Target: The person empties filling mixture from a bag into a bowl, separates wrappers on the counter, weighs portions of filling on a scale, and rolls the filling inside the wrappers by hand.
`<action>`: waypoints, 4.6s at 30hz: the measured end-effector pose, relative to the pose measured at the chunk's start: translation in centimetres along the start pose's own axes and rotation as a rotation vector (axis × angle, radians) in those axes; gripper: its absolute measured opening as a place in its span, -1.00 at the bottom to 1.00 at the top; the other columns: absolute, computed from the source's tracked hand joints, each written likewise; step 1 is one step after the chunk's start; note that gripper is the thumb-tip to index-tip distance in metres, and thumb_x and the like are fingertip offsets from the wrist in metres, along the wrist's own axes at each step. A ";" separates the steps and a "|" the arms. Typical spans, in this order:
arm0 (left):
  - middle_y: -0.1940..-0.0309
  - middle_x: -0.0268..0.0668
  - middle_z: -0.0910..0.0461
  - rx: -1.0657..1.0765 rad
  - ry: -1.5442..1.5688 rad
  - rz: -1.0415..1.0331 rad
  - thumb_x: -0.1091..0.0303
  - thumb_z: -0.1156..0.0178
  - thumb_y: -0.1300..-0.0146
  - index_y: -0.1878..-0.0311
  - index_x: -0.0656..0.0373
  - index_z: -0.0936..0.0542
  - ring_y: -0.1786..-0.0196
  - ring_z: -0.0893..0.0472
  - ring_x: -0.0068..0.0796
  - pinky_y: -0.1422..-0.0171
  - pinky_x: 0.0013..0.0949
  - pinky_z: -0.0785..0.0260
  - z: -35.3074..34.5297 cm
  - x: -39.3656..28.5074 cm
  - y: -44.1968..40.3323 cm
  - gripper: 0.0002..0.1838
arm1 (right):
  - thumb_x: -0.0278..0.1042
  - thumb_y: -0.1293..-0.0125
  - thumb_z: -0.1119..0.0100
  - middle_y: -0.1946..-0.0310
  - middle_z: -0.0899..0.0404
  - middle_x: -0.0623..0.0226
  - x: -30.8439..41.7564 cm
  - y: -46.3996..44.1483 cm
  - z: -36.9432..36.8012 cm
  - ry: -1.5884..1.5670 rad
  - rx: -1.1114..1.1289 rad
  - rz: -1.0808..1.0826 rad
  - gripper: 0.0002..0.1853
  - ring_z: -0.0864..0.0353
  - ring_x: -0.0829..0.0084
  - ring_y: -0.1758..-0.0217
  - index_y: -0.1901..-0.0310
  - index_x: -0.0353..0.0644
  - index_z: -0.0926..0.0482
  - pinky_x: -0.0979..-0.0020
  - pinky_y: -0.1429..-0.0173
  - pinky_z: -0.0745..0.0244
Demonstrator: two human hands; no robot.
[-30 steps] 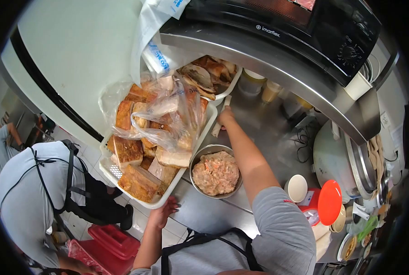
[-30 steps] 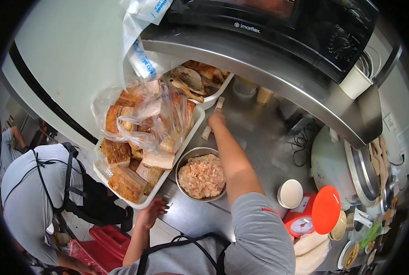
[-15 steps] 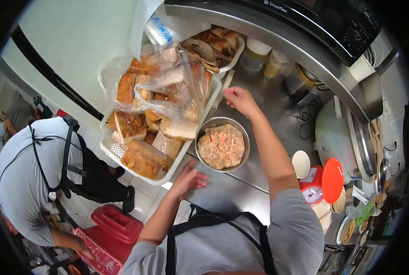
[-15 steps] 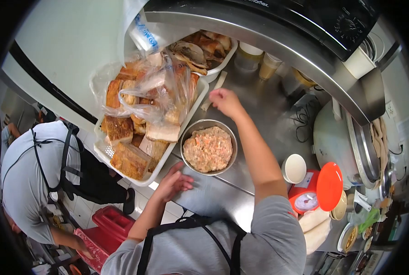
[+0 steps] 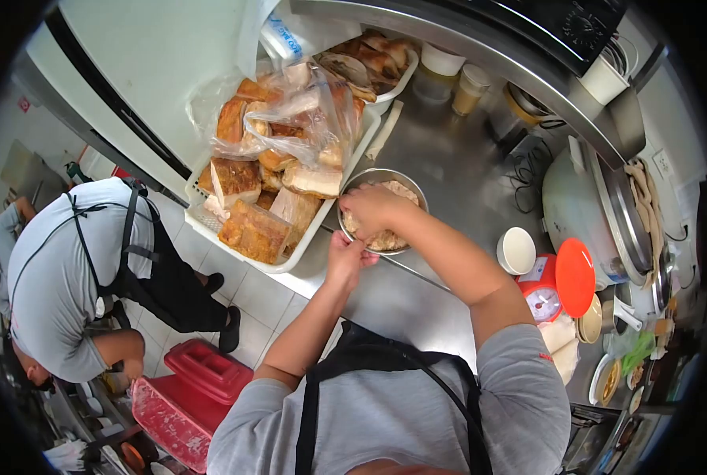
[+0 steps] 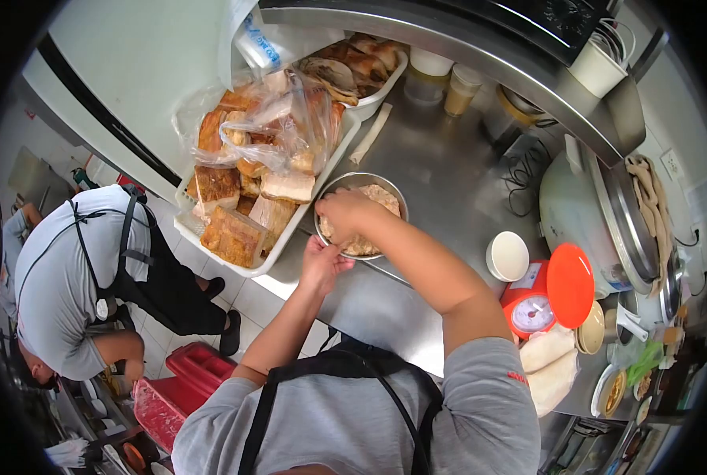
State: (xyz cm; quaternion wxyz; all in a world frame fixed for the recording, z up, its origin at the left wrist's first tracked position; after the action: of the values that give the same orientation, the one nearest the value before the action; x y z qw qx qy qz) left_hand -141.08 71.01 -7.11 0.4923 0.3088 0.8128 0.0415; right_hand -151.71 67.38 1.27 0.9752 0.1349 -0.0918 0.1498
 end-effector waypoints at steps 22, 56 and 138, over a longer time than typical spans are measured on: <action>0.46 -0.23 -0.44 0.023 -0.089 -0.048 0.58 0.08 -0.07 0.25 0.14 -0.20 0.64 -0.48 -0.55 0.61 -0.48 -0.45 -0.2 -0.5 -0.1 -0.81 | -0.27 0.13 -0.14 0.08 -0.43 0.33 -0.8 4.3 -2.7 -0.042 -0.478 -0.135 -0.74 -0.31 0.16 -0.04 0.30 0.03 -0.57 0.11 -0.10 -0.17; 0.47 -0.35 -0.39 -0.070 0.066 -0.044 0.35 -0.03 -0.19 0.14 0.04 -0.26 0.45 -0.48 -0.44 0.46 -0.44 -0.38 3.1 3.3 1.9 -0.79 | -0.31 -0.12 -0.06 0.25 -0.53 0.20 -8.6 32.7 3.5 -1.552 -1.003 -0.458 -0.71 -0.56 0.36 0.22 0.12 -0.17 -0.36 0.36 0.25 -0.50; 0.44 -0.26 -0.41 1.697 -1.166 -1.123 0.35 -0.27 0.20 0.39 0.12 -0.52 0.33 -0.42 -0.21 0.25 -0.23 -0.29 -28.3 27.3 22.9 -0.77 | -0.44 0.01 0.05 0.43 -0.54 0.11 2.7 59.6 -19.5 -0.564 -0.991 -1.407 -0.83 -0.51 0.13 0.30 0.36 -0.22 -0.50 0.27 0.20 -0.39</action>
State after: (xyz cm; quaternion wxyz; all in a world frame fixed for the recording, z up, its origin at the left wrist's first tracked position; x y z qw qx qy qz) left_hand -162.78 110.98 -5.24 0.3755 0.1085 0.2535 -0.8848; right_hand -165.33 128.50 -2.51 0.7291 -0.2438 -0.2777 -0.5760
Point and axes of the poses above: each hand's wrist, its own y-axis away from the middle knuckle, its own z-axis out of the back of the hand, x = y × z, the point moved 2 cm from there along -y, towards the middle knuckle
